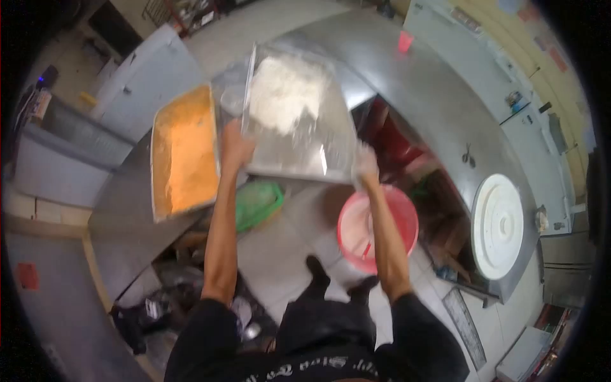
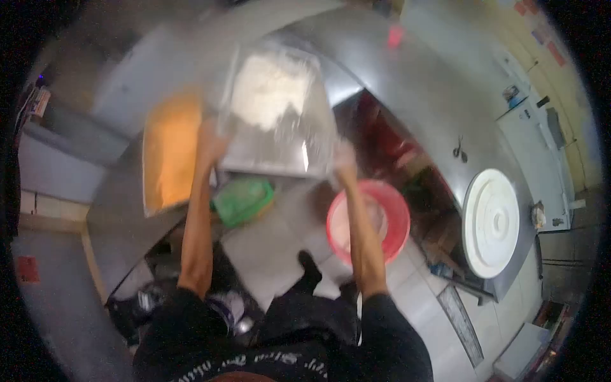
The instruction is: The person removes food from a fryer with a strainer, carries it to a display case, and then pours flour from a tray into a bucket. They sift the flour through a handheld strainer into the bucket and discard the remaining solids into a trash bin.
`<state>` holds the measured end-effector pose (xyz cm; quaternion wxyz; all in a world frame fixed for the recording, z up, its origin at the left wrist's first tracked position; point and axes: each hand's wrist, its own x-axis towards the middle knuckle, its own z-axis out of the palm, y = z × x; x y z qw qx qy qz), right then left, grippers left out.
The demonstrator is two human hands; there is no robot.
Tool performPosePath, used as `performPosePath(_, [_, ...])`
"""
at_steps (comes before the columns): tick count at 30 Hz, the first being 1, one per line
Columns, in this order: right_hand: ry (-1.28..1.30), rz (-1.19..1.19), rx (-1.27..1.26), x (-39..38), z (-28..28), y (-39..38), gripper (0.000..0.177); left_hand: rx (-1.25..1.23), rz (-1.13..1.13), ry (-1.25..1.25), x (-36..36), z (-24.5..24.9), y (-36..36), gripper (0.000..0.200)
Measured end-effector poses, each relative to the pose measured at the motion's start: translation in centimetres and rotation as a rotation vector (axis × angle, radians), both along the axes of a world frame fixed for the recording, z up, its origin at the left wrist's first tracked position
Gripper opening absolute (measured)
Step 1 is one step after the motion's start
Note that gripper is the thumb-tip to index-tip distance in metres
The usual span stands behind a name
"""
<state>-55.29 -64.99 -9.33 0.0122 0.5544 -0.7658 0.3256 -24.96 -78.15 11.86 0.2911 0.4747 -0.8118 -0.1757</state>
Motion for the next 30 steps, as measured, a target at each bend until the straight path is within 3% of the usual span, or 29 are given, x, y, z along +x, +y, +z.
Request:
performPosePath(2, [-0.075,-0.024,-0.063,2.1,-2.2,2.5,0.022,0.121,0.046,-0.026,2.3,-1.2,1.7,0.026])
performPosePath(5, [0.189,0.065,-0.164,2.1,3.6,3.1,0.016,0.006,0.002,0.126,0.9,0.2,-1.0,0.025])
performPosePath(6, [0.106,-0.092,0.351,3.3,4.9,3.0,0.017,0.122,-0.018,0.155,0.8,0.3,-1.2,0.026])
performPosePath(7, [-0.015,-0.113,0.3,1.3,0.9,1.6,0.017,0.261,-0.027,0.158,1.7,-0.3,-0.2,0.028])
performPosePath(9, [-0.251,-0.153,0.175,-2.8,-7.6,-1.0,0.018,0.163,-0.053,0.149,1.5,-2.9,-1.4,0.027])
performPosePath(11, [0.308,0.058,-0.343,-0.3,3.9,1.3,0.019,0.084,0.077,0.094,2.8,-4.7,-2.9,0.035])
performPosePath(12, [0.294,-0.012,-0.145,1.1,7.5,2.6,0.012,0.044,0.076,0.131,2.3,-3.9,-3.0,0.035])
performPosePath(13, [0.264,-0.075,0.076,2.2,9.0,3.7,0.007,0.085,0.02,0.305,2.6,-3.9,-1.7,0.035])
performPosePath(14, [0.28,-0.064,0.064,0.5,8.7,2.1,0.007,0.127,-0.037,0.473,2.3,-3.7,-1.0,0.034])
performPosePath(15, [0.433,-0.093,-0.08,-1.2,6.5,0.8,0.007,0.138,-0.022,0.463,1.6,-2.8,-1.3,0.034])
performPosePath(16, [0.566,-0.122,-0.206,-1.4,4.6,0.3,0.007,0.442,0.082,0.34,0.9,-1.8,-2.2,0.031])
performPosePath(17, [0.339,-0.207,0.166,-1.5,7.8,-1.2,0.007,0.74,0.186,0.216,0.8,-1.9,-2.2,0.028])
performPosePath(18, [-0.384,-0.278,0.246,-0.8,13.0,-1.6,0.018,0.759,0.189,0.199,1.5,-3.0,-1.2,0.028])
performPosePath(19, [-0.391,-0.293,0.23,-0.1,14.9,-0.8,0.018,0.588,0.139,0.193,1.6,-3.6,-1.5,0.024])
performPosePath(20, [-0.077,-0.21,0.334,0.2,16.6,0.3,0.019,0.41,0.088,0.208,1.0,-4.1,-2.5,0.02])
performPosePath(21, [0.244,-0.125,0.449,0.8,17.3,1.8,0.022,0.403,0.076,0.225,1.3,-5.9,-3.3,0.02])
performPosePath(22, [0.601,-0.194,0.165,1.8,17.1,2.4,0.022,0.352,0.038,0.38,1.5,-8.3,-4.8,0.019])
performPosePath(23, [0.084,-0.33,0.298,-1.4,13.3,0.1,0.02,0.317,0.006,0.522,1.7,-9.9,-5.1,0.019])
performPosePath(24, [0.441,-0.178,0.282,-2.2,13.8,0.1,0.019,0.267,0.032,0.091,0.7,-5.6,-4.2,0.021])
performPosePath(25, [0.778,-0.001,0.266,-2.7,13.9,0.0,0.018,0.298,0.032,0.06,1.3,-3.8,-5.2,0.021])
performPosePath(26, [-0.15,-0.242,0.426,-6.7,9.9,-3.2,0.013,0.769,-0.32,0.243,2.3,-2.3,-7.4,0.026])
performPosePath(27, [-0.166,-0.251,0.437,-4.6,10.8,-0.9,0.013,1.221,-0.682,0.438,2.4,-1.1,-8.2,0.032])
performPosePath(28, [0.111,-0.126,0.195,-2.7,12.1,1.2,0.012,1.216,-0.702,0.421,1.3,-1.4,-7.2,0.032])
performPosePath(29, [0.398,0.001,-0.037,-0.7,14.3,3.4,0.01,0.816,-0.346,0.294,0.0,-2.0,-3.6,0.028])
performPosePath(30, [0.124,-0.157,0.107,1.4,15.0,5.8,0.007,0.431,0.007,0.158,-0.1,-3.4,-0.1,0.025])
